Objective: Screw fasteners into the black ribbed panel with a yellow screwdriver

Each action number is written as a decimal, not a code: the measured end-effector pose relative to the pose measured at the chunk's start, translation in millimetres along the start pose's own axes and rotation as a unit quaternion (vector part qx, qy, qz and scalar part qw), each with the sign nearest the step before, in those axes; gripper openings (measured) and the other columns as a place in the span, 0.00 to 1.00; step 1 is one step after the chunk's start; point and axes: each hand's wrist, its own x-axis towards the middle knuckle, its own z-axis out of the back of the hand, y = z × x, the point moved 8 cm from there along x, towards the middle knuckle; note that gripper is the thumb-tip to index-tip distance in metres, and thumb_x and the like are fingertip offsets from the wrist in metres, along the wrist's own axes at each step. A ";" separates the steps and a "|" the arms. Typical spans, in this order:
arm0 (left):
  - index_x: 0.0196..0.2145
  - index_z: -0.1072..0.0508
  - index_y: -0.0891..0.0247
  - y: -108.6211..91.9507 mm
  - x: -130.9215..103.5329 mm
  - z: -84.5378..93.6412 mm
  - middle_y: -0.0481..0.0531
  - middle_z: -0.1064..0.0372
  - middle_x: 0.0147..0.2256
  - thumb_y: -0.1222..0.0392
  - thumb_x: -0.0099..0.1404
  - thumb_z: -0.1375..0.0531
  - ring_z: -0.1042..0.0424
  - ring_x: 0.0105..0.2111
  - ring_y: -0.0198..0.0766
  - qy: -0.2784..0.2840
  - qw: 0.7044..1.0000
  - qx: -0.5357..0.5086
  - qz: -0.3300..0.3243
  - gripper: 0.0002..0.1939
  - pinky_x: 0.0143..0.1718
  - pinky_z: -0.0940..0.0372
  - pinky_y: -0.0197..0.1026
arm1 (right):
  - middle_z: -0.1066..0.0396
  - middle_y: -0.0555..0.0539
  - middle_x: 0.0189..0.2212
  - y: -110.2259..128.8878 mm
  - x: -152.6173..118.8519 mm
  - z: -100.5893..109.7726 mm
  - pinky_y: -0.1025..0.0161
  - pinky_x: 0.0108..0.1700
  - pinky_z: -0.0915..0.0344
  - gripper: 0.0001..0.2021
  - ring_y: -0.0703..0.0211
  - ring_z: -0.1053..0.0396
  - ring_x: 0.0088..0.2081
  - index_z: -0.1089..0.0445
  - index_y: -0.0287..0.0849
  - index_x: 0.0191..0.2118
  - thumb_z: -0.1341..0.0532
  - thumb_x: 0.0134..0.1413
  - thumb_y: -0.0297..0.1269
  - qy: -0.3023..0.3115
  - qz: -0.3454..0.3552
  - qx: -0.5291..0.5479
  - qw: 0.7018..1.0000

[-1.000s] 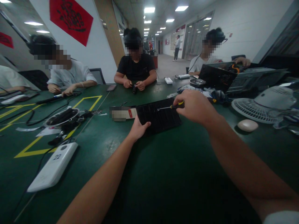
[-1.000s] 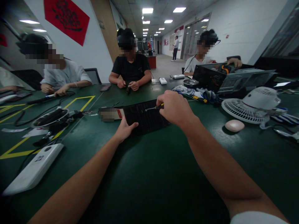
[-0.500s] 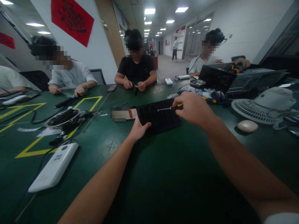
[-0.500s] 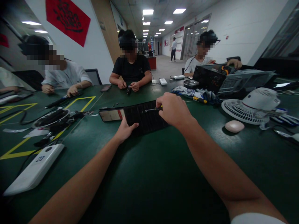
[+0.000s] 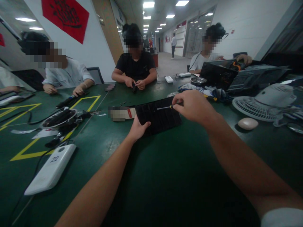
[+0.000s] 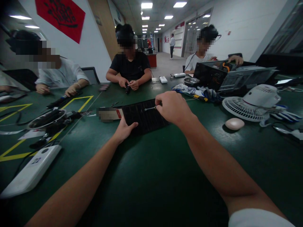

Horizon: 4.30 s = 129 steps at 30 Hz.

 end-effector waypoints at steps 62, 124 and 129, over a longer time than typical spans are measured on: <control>0.68 0.37 0.60 -1.1 -0.3 0.6 0.62 0.27 0.64 0.64 0.62 0.29 0.30 0.69 0.57 -0.005 1.000 0.003 0.006 0.40 0.75 0.40 0.63 | 0.18 0.39 0.43 -4.6 1.2 -4.8 0.52 0.47 0.31 0.11 0.44 0.23 0.45 0.13 0.43 0.42 0.31 0.54 0.30 -0.011 0.007 0.003 1.000; 0.70 0.38 0.59 -2.8 -1.1 1.0 0.62 0.28 0.66 0.65 0.63 0.30 0.30 0.69 0.57 -0.008 1.000 0.000 -0.005 0.41 0.75 0.40 0.64 | 0.17 0.38 0.44 -8.4 0.4 -2.6 0.50 0.45 0.33 0.11 0.42 0.23 0.46 0.13 0.42 0.43 0.35 0.64 0.36 -0.004 -0.036 -0.020 0.999; 0.70 0.38 0.59 -1.5 -1.8 1.3 0.63 0.28 0.66 0.65 0.62 0.29 0.30 0.69 0.57 -0.011 1.000 -0.003 0.003 0.41 0.75 0.39 0.63 | 0.16 0.40 0.42 -6.6 1.6 -6.9 0.51 0.45 0.33 0.11 0.44 0.23 0.43 0.14 0.44 0.43 0.36 0.66 0.35 0.019 -0.026 -0.007 0.999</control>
